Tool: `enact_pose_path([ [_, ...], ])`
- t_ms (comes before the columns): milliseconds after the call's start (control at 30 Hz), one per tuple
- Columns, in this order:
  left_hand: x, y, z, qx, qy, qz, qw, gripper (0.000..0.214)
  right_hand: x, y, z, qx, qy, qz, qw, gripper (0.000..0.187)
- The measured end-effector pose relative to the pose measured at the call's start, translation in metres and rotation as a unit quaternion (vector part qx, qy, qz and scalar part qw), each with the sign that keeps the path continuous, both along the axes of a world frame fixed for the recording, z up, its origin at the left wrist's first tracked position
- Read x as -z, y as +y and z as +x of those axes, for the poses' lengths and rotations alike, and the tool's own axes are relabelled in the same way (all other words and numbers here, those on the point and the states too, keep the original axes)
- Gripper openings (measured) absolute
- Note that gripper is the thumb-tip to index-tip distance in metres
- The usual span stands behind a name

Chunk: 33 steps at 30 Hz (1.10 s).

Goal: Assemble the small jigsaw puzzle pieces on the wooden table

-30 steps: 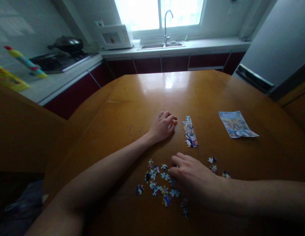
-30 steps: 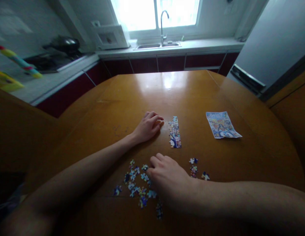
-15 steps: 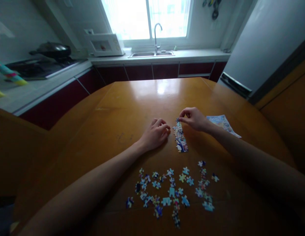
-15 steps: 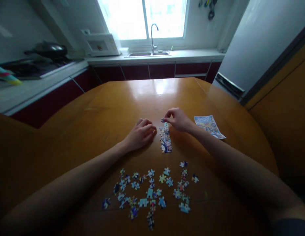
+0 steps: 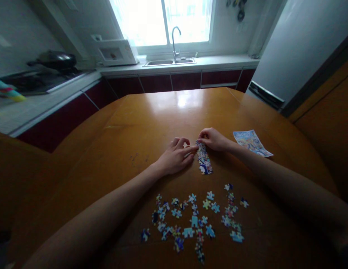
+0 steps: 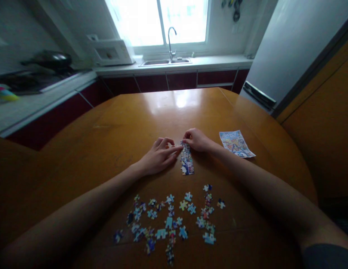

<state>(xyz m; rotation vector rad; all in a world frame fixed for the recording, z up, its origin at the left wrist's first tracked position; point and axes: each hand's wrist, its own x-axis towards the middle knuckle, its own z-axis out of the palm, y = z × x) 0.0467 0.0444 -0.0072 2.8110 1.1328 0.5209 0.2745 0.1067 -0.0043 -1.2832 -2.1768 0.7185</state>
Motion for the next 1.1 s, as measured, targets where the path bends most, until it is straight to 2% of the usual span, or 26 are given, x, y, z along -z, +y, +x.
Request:
enact_pose_path([
  [267, -0.002, -0.001, 0.001, -0.003, 0.007, -0.005, 1.0, 0.036, 0.0, 0.002, -0.002, -0.001, -0.011, -0.024, 1.0, 0.01],
  [500, -0.005, -0.002, 0.002, -0.007, 0.01, -0.009, 1.0, 0.036, 0.001, 0.001, -0.002, 0.002, -0.009, 0.027, 1.0, 0.009],
  [633, -0.004, -0.001, 0.001, -0.007, 0.014, -0.016, 1.0, 0.037, 0.0, 0.004, 0.002, 0.017, 0.041, 0.021, 0.999, 0.015],
  [767, -0.003, -0.001, 0.001, -0.008, 0.011, -0.015, 1.0, 0.037, 0.006, 0.003, 0.007, 0.042, 0.096, 0.079, 0.991, 0.023],
  [933, -0.004, -0.001, 0.001, -0.008, 0.013, -0.012, 1.0, 0.037, 0.015, -0.003, 0.009, -0.02, 0.08, 0.139, 0.987, 0.029],
  [1100, -0.002, -0.001, 0.001, -0.009, 0.018, -0.02, 1.0, 0.038, 0.009, -0.008, 0.008, -0.07, -0.026, 0.171, 0.982, 0.028],
])
